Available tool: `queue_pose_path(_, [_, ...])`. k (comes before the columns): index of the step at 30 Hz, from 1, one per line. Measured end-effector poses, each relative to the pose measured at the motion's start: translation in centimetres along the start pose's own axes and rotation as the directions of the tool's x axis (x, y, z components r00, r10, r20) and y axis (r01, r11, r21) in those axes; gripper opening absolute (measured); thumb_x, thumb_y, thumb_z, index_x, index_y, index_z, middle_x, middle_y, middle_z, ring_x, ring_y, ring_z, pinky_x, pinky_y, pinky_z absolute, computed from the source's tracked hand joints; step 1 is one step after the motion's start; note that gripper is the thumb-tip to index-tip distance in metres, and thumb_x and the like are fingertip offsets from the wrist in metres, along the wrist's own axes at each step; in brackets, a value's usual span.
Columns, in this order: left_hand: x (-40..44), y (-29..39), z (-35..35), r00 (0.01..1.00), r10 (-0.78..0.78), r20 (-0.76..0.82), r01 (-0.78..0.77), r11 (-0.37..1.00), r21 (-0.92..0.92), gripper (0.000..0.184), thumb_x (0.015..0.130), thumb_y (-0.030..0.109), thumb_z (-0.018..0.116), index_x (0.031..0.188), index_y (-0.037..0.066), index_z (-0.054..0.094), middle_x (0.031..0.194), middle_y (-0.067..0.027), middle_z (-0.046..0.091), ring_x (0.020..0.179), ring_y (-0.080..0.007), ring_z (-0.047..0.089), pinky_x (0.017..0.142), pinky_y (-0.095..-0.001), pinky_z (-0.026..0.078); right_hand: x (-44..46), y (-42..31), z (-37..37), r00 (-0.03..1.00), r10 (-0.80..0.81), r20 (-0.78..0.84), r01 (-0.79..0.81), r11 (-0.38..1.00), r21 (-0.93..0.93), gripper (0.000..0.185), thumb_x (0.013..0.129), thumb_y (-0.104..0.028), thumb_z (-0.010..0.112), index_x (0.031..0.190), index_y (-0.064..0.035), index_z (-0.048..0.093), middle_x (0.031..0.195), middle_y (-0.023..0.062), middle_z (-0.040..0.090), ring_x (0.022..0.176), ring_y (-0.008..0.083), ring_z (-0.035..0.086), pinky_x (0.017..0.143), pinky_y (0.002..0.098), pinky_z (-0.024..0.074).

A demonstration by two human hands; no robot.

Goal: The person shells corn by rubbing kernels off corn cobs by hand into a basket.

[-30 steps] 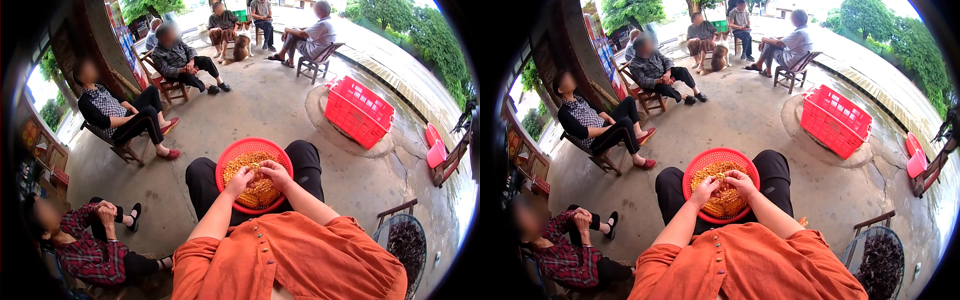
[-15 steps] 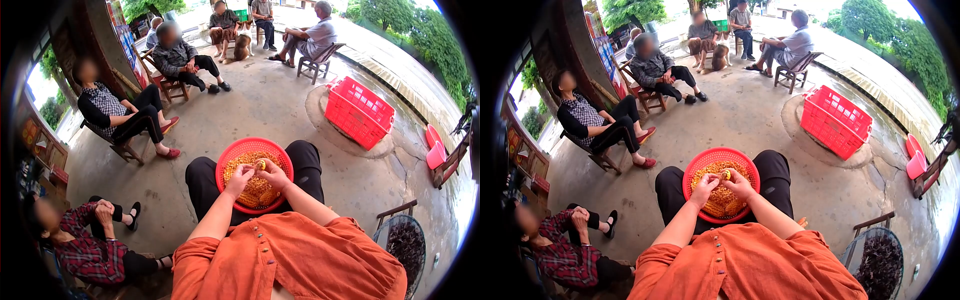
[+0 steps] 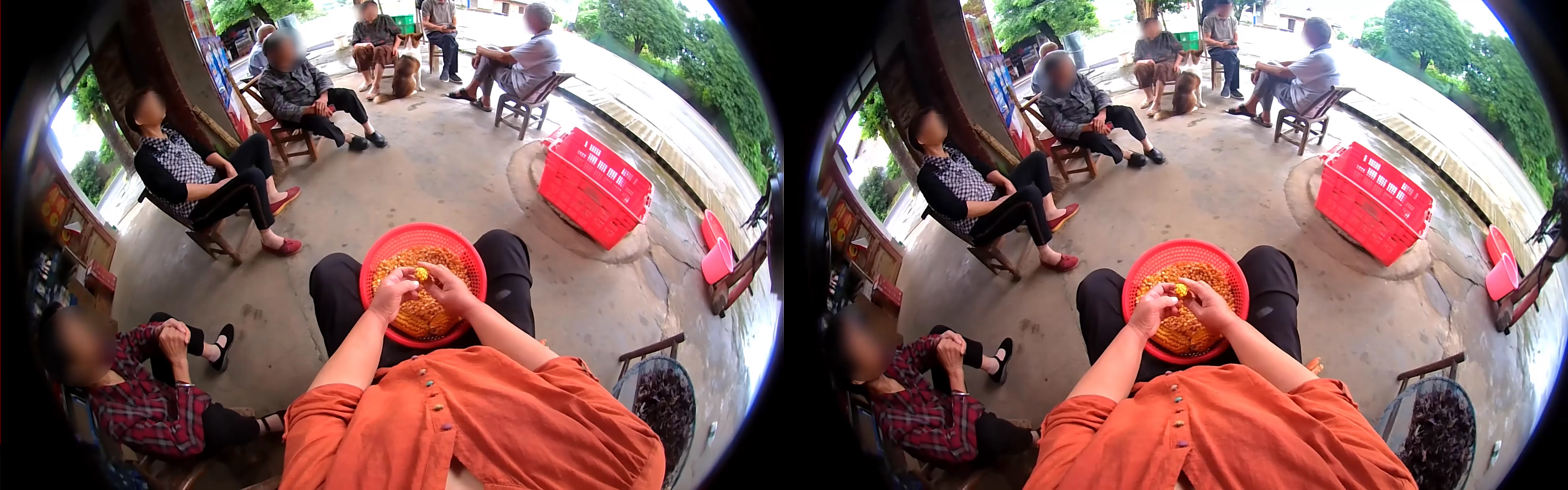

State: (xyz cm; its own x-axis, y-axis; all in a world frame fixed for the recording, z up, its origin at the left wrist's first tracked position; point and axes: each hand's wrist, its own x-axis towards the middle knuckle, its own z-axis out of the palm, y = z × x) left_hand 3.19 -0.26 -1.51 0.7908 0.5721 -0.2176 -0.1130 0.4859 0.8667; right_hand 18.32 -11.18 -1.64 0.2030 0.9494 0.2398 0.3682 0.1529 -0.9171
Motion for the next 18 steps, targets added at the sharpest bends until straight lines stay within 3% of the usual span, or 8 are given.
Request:
queue_pose_path(1, [0.0,0.0,0.1,1.000,0.007,0.003,-0.007,1.000,0.020,0.030,0.082,0.007,0.057,0.112,0.006,0.052,0.093,-0.0047,0.058,0.074,-0.0132,0.058,0.071,-0.0265,0.051,-0.1,-1.0,-0.1,1.000,-0.007,-0.022,0.006,1.000,-0.028,0.040,0.089,-0.007,0.059,0.129,-0.0037,0.050,0.100,0.0119,0.055,0.092,0.0229,0.058,0.083,0.0304,0.0462])
queue_pose_path(5, [0.0,0.2,0.0,1.000,-0.010,-0.008,0.010,1.000,-0.006,0.028,0.082,0.010,0.056,0.109,0.006,0.051,0.090,-0.0045,0.059,0.072,-0.0132,0.058,0.070,-0.0268,0.051,-0.3,-1.6,-0.2,0.995,-0.084,-0.060,0.081,0.995,-0.062,0.035,0.086,-0.005,0.061,0.120,-0.0008,0.055,0.102,0.0132,0.057,0.094,0.0258,0.059,0.082,0.0322,0.0468])
queue_pose_path(9, [-0.1,0.4,-0.1,1.000,-0.018,-0.001,0.018,1.000,-0.017,0.024,0.083,0.018,0.054,0.104,0.006,0.051,0.083,-0.0071,0.060,0.069,-0.0152,0.057,0.068,-0.0293,0.050,-0.1,-0.9,0.0,0.999,-0.026,-0.044,0.021,0.995,-0.102,0.029,0.086,-0.005,0.060,0.115,-0.0002,0.058,0.097,0.0119,0.057,0.090,0.0256,0.060,0.078,0.0320,0.0472])
queue_pose_path(13, [-0.2,0.7,0.1,1.000,-0.009,-0.004,0.009,1.000,0.001,0.020,0.084,0.017,0.054,0.101,0.006,0.052,0.081,-0.0069,0.060,0.067,-0.0150,0.057,0.067,-0.0285,0.049,-0.4,-1.4,0.0,0.995,-0.062,-0.077,0.051,0.989,-0.136,0.029,0.086,-0.005,0.060,0.114,-0.0019,0.058,0.096,0.0128,0.057,0.088,0.0277,0.060,0.076,0.0333,0.0477])
queue_pose_path(18, [0.0,0.4,0.2,0.999,-0.017,-0.038,0.019,0.997,0.075,0.012,0.084,0.009,0.056,0.095,0.007,0.052,0.080,-0.0071,0.061,0.063,-0.0146,0.058,0.062,-0.0261,0.050,-0.7,-2.2,-0.4,0.987,-0.156,-0.047,0.132,0.932,-0.337,0.029,0.085,-0.008,0.058,0.114,-0.0049,0.059,0.094,0.0152,0.058,0.089,0.0340,0.059,0.075,0.0394,0.0487])
